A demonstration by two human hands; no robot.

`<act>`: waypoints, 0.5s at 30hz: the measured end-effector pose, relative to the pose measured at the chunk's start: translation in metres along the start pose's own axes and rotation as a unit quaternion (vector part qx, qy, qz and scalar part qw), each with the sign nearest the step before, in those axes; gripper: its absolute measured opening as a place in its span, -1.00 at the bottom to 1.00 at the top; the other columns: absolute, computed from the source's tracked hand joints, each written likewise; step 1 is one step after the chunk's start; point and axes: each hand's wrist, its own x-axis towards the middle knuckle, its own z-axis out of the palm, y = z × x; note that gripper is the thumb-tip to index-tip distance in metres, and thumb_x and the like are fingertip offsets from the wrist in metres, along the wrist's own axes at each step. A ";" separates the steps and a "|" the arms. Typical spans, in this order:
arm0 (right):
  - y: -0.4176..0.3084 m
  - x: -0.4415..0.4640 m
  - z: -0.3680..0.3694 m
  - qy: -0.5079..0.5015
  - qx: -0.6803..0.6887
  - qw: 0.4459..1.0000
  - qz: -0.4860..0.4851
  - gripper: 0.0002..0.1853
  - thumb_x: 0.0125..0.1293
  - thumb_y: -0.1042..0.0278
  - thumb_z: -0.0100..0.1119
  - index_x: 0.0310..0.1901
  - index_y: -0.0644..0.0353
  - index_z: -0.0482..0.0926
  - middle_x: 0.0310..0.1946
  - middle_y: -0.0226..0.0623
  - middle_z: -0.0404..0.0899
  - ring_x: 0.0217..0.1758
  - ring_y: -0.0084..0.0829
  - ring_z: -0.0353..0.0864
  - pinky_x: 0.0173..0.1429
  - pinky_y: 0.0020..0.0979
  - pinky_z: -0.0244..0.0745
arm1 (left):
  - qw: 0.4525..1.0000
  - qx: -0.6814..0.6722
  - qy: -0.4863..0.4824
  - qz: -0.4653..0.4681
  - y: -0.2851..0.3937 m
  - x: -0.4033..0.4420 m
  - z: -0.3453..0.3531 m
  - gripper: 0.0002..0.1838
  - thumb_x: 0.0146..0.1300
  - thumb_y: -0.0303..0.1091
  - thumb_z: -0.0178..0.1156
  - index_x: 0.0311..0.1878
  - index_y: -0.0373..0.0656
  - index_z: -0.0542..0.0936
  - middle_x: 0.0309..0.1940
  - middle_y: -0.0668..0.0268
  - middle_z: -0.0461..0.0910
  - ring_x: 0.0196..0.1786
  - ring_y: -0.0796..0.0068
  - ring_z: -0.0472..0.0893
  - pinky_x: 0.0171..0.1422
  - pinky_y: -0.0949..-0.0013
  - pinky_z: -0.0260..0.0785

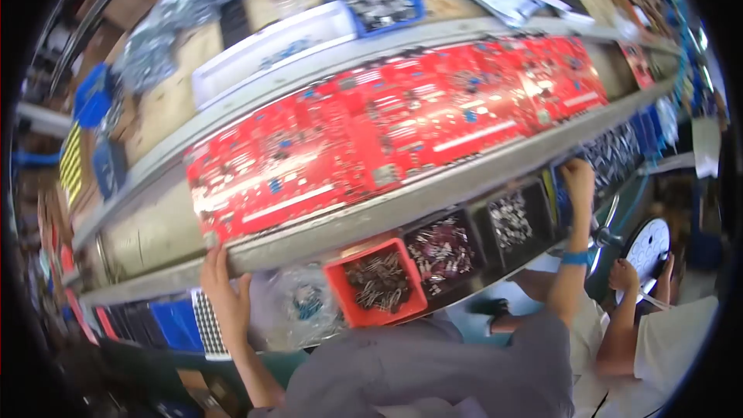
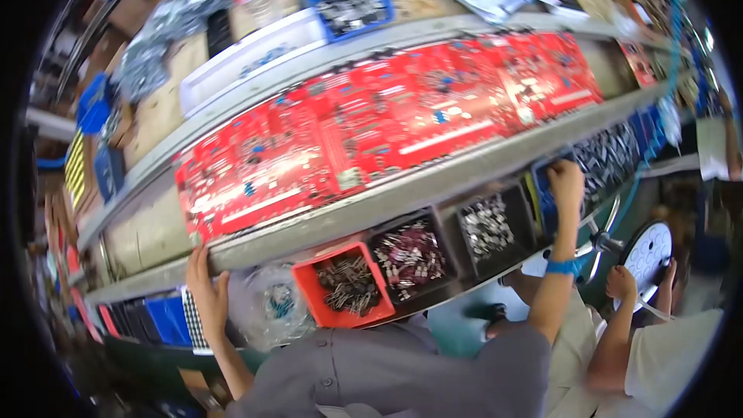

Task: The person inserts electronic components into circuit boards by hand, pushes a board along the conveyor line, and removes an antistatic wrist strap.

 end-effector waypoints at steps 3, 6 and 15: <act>0.001 0.000 -0.005 -0.014 0.039 0.999 -0.029 -0.87 0.05 0.44 0.17 -0.48 0.35 0.59 -0.72 -0.18 0.53 -0.73 -0.43 0.50 -0.55 -0.41 0.37 | 1.000 -0.007 0.001 -0.011 0.005 0.001 -0.004 -0.34 0.01 -0.49 0.25 0.24 -0.21 0.30 0.24 0.08 0.28 0.31 0.05 0.22 0.38 0.14 0.01; 0.000 0.002 -0.011 -0.071 0.065 0.995 -0.001 -0.87 0.06 0.44 0.17 -0.48 0.35 0.60 -0.74 -0.24 0.52 -0.74 -0.49 0.47 -0.59 -0.46 0.32 | 1.000 -0.007 0.008 0.004 0.004 0.004 -0.004 -0.34 -0.01 -0.47 0.27 0.24 -0.20 0.31 0.24 0.11 0.29 0.31 0.07 0.22 0.38 0.13 0.01; -0.009 -0.016 -0.030 -0.027 0.090 0.996 -0.001 -0.88 0.08 0.45 0.25 -0.46 0.32 0.57 -0.75 -0.39 0.46 -0.72 -0.62 0.39 -0.61 -0.53 0.26 | 1.000 -0.002 0.012 0.000 -0.001 0.005 -0.004 -0.32 -0.04 -0.36 0.32 0.21 -0.20 0.33 0.21 0.15 0.32 0.29 0.09 0.25 0.35 0.10 0.01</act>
